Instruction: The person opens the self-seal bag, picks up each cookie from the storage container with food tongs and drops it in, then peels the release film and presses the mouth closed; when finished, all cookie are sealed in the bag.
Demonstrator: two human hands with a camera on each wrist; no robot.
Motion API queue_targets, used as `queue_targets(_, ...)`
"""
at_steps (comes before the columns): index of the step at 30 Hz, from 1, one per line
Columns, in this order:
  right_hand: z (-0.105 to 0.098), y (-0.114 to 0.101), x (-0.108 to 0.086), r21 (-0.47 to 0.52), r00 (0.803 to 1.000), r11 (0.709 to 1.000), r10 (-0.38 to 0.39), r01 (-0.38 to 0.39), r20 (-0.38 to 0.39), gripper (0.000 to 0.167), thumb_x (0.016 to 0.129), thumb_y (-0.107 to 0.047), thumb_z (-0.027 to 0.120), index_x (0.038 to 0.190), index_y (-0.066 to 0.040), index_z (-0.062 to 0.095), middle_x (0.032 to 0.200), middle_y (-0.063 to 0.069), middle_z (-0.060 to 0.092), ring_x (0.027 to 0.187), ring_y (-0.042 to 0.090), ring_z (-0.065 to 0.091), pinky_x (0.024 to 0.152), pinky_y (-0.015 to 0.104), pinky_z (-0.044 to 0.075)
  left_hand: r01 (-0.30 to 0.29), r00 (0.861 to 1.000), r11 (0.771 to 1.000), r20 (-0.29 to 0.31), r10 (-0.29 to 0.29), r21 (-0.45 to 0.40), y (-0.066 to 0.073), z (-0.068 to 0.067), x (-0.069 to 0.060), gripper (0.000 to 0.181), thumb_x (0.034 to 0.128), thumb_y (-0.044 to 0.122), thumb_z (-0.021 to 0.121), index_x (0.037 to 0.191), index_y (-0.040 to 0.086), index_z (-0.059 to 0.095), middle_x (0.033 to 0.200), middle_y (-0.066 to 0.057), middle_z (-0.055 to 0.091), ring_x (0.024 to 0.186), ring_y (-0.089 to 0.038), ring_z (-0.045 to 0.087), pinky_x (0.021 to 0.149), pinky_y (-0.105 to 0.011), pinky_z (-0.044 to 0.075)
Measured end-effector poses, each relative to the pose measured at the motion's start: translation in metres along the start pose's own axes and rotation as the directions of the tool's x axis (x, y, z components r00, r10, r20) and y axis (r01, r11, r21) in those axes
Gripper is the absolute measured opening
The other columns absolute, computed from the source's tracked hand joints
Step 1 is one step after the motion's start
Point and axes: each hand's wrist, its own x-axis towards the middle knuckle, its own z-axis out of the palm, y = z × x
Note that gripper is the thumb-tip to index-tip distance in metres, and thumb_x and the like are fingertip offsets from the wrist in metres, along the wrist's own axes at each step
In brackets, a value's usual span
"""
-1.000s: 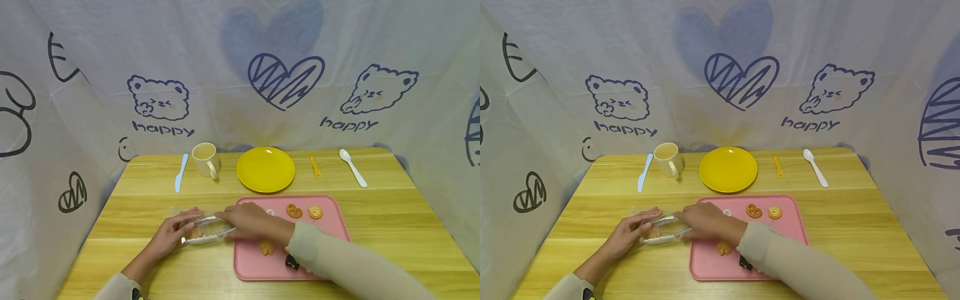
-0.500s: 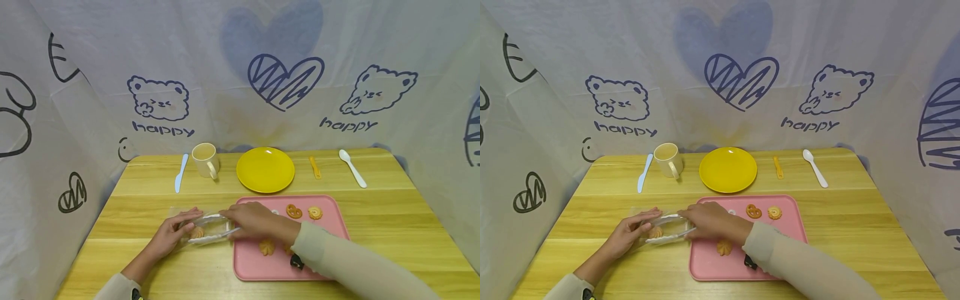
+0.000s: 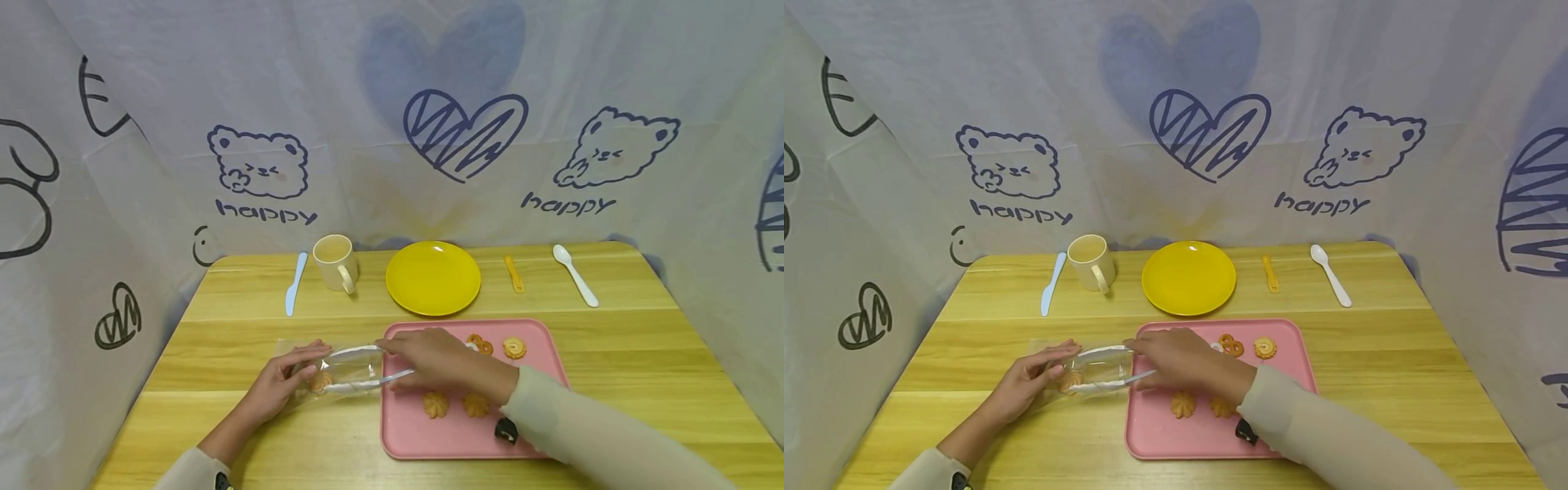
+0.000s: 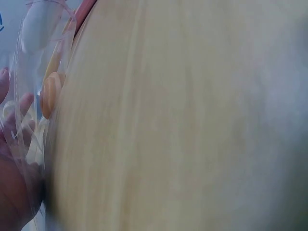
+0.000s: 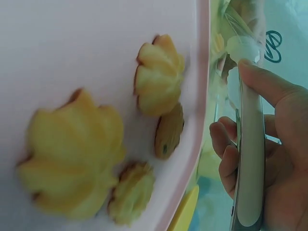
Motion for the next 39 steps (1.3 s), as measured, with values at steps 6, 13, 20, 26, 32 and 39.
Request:
queue_targets(6,-0.007,0.009,-0.019,0.011,1.0,1.0,0.009,-0.009,-0.019,0.073,0.089,-0.051,0.079,0.151,-0.02,0.054,0.122,-0.005,0.069,0.091,0.008,0.06,0.083,0.038,0.054,-0.002,1.0,1.0,-0.003,0.002,-0.002,-0.002,0.0,-0.001,0.034,0.1036,0.001,0.057,0.136,-0.001,0.065,0.147,-0.025,0.056,0.149,-0.011,0.039,0.114,-0.011,0.029)
queue_targets(13,-0.01,0.019,-0.042,0.008,0.998,0.999,0.038,-0.038,-0.041,0.072,0.088,-0.049,0.08,0.149,-0.02,0.056,0.125,-0.005,0.069,0.098,0.01,0.063,0.087,0.041,0.055,-0.017,1.0,1.0,0.003,0.017,0.001,-0.003,0.0,-0.001,0.034,0.1043,0.0,0.056,0.137,-0.003,0.064,0.146,-0.026,0.055,0.149,-0.012,0.038,0.114,-0.011,0.029)
queue_targets(20,-0.009,0.032,-0.068,0.044,0.997,0.996,0.076,-0.074,-0.035,0.073,0.09,-0.052,0.076,0.152,-0.019,0.054,0.131,-0.005,0.067,0.099,0.008,0.061,0.087,0.041,0.054,0.009,1.0,1.0,0.0,-0.009,0.016,-0.002,0.0,-0.002,0.034,0.1047,0.003,0.057,0.137,0.001,0.065,0.147,-0.021,0.057,0.15,-0.015,0.037,0.114,-0.01,0.028)
queue_targets(26,-0.009,0.044,-0.086,0.057,0.994,0.993,0.108,-0.107,-0.031,0.073,0.09,-0.049,0.078,0.151,-0.019,0.054,0.117,-0.006,0.068,0.084,0.006,0.056,0.073,0.031,0.048,0.032,0.999,0.999,0.001,-0.032,0.009,-0.001,0.0,-0.002,0.034,0.1045,0.004,0.057,0.137,0.003,0.066,0.147,-0.019,0.057,0.152,-0.021,0.035,0.114,-0.01,0.028)
queue_targets(32,-0.007,0.058,-0.1,0.037,0.994,0.994,0.105,-0.103,-0.044,0.073,0.09,-0.051,0.077,0.151,-0.017,0.055,0.123,0.003,0.07,0.099,0.02,0.069,0.083,0.041,0.057,0.026,1.0,1.0,-0.004,-0.026,0.018,-0.002,0.0,-0.001,0.033,0.1046,0.004,0.057,0.137,0.003,0.066,0.147,-0.017,0.059,0.151,-0.02,0.037,0.114,-0.01,0.028)
queue_targets(39,-0.006,0.068,-0.106,0.019,0.994,0.995,0.097,-0.096,-0.046,0.071,0.091,-0.046,0.077,0.15,-0.014,0.055,0.144,0.014,0.062,0.126,0.034,0.063,0.099,0.056,0.053,0.002,1.0,1.0,-0.003,-0.002,0.027,-0.003,-0.001,0.0,0.033,0.1048,0.003,0.056,0.137,0.002,0.066,0.147,-0.02,0.057,0.15,-0.016,0.037,0.114,-0.01,0.028)
